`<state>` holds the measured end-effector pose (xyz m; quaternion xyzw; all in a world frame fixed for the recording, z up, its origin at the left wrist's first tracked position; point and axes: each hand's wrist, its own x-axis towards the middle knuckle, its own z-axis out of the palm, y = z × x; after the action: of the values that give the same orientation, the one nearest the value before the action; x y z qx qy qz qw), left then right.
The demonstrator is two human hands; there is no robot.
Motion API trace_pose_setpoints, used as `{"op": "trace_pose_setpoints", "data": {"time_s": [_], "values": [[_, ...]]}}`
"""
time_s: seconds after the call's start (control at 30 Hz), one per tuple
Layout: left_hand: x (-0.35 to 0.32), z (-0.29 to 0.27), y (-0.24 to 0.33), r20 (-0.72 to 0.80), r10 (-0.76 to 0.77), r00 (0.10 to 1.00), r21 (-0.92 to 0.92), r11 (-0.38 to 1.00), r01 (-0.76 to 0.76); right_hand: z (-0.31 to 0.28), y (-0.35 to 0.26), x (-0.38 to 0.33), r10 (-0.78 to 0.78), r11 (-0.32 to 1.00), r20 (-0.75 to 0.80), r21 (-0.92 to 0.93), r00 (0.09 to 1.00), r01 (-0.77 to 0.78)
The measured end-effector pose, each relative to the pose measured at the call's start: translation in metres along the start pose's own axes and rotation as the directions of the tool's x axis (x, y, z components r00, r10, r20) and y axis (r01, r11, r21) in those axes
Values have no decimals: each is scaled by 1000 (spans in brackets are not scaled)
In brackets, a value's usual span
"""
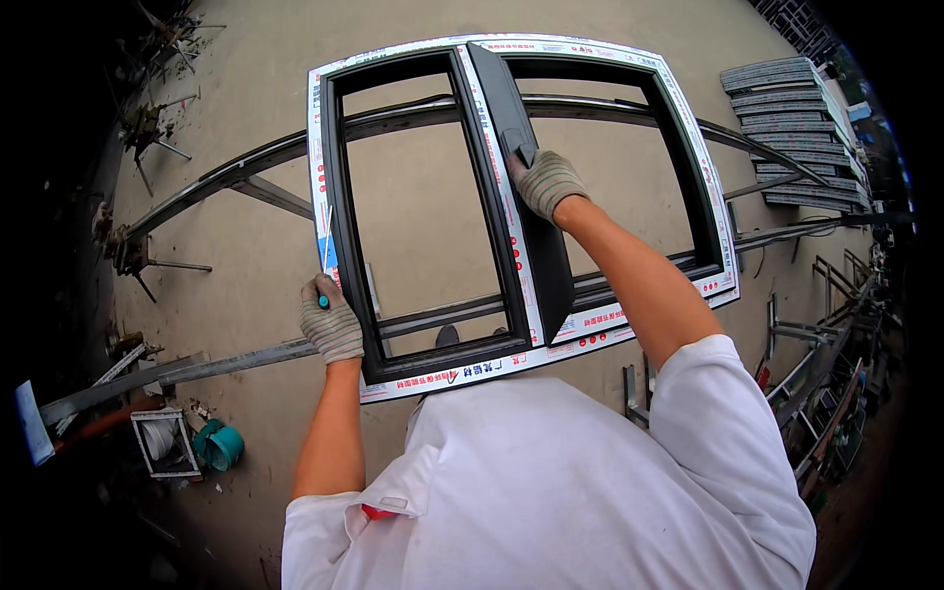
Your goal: The person assembles a window frame by inserting a sash, aligning it, and securing it with a screwdriver. They then test the handle and move the completed unit to a nearby stand.
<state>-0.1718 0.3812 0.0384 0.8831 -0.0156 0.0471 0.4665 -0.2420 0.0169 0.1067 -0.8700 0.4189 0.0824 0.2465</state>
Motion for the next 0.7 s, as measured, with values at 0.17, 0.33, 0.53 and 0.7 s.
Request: {"op": "trace_pose_setpoints", "data": {"time_s": [0.17, 0.33, 0.53, 0.7], "values": [[3, 3, -8, -13, 35, 999, 35, 999, -34, -13, 4, 6, -122, 988, 71, -90, 990, 128], [4, -1, -5, 2, 29, 1000, 90, 996, -29, -23, 29, 34, -309, 933, 182, -133, 934, 334], [2, -2, -1, 4, 21, 1000, 101, 995, -21, -61, 13, 40, -417, 678, 328, -510, 848, 530], [3, -1, -11, 11, 85, 996, 47, 995, -86, -61, 15, 42, -495, 615, 302, -540, 814, 575]]}}
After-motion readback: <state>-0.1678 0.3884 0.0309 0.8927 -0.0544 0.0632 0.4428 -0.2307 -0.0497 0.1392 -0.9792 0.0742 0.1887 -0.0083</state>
